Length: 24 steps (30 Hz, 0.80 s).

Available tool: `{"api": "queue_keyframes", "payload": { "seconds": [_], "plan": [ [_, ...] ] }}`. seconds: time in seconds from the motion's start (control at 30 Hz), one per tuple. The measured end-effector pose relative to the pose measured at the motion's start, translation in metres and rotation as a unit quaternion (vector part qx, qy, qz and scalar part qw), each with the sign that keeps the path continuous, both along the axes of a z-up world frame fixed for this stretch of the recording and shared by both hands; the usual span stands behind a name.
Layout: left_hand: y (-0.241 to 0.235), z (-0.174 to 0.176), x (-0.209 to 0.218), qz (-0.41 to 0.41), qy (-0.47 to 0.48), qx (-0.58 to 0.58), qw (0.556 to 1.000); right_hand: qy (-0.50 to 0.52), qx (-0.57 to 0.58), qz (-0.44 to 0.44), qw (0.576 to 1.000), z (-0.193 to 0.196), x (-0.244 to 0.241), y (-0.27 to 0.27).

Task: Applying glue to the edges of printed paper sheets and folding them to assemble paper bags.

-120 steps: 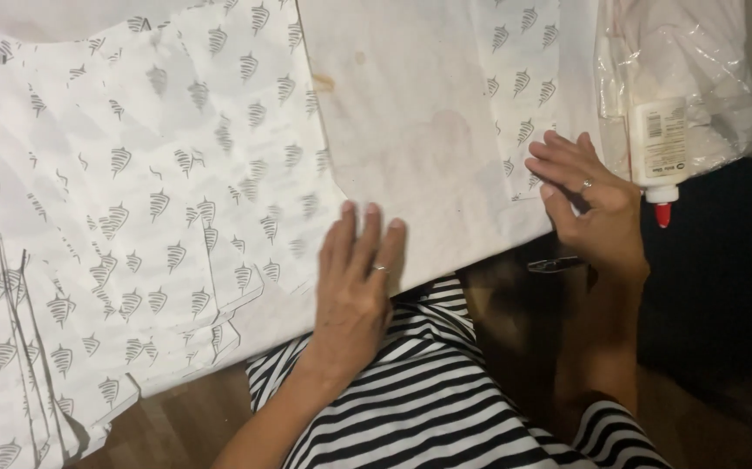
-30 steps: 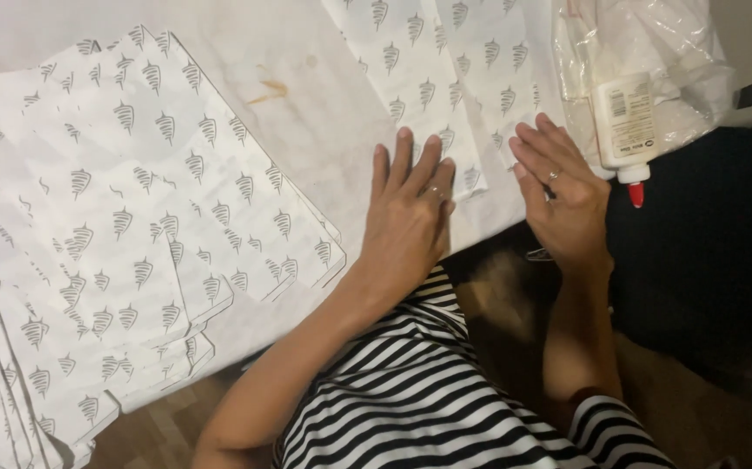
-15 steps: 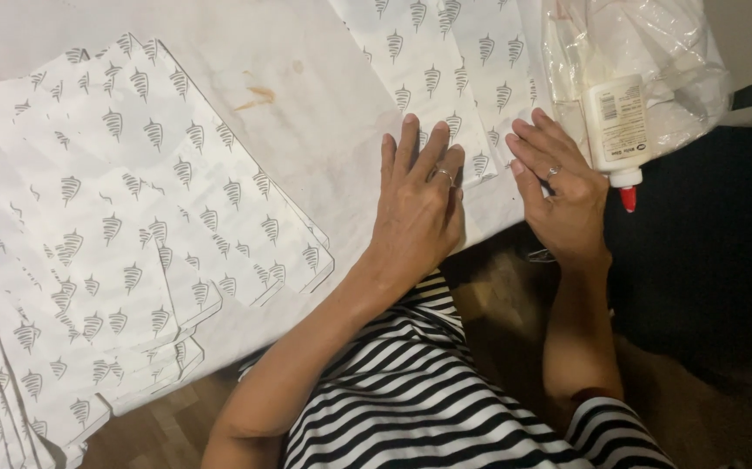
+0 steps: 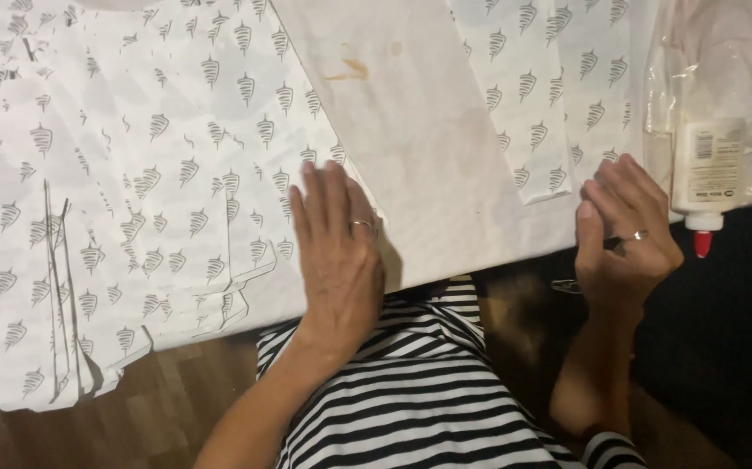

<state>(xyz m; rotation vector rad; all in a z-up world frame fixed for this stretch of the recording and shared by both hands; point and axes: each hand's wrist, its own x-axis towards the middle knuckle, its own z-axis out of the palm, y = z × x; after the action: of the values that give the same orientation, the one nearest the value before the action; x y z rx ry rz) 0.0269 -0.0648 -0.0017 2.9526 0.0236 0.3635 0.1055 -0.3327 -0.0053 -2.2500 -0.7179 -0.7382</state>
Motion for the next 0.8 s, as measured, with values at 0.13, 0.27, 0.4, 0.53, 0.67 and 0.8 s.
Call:
{"api": "queue_keyframes", "payload": {
  "seconds": [0.13, 0.27, 0.4, 0.53, 0.67, 0.8],
  "plan": [
    [-0.030, -0.016, 0.008, -0.048, -0.036, -0.038, 0.997, 0.012, -0.009, 0.022, 1.000, -0.003, -0.010, 0.022],
    [-0.037, -0.015, 0.012, -0.153, -0.096, -0.166, 0.969, 0.062, -0.006, 0.127, 0.990, -0.003, -0.031, 0.053],
    [-0.014, -0.002, 0.005, -0.142, -0.198, -0.247, 0.938, 0.116, 0.035, 0.201, 0.972, 0.002, -0.044, 0.074],
    [-0.006, -0.010, -0.017, -0.194, -0.161, -0.299, 0.920, 0.115, 0.023, 0.233, 0.965, -0.014, -0.043, 0.074],
    [-0.012, -0.022, -0.029, -0.193, -0.168, -0.291, 0.922, 0.107, 0.017, 0.233, 0.967, -0.015, -0.043, 0.071],
    [-0.012, -0.015, -0.027, -0.195, -0.206, -0.300, 0.911, 0.099, 0.020, 0.236, 0.966, -0.017, -0.044, 0.067]
  ]
}}
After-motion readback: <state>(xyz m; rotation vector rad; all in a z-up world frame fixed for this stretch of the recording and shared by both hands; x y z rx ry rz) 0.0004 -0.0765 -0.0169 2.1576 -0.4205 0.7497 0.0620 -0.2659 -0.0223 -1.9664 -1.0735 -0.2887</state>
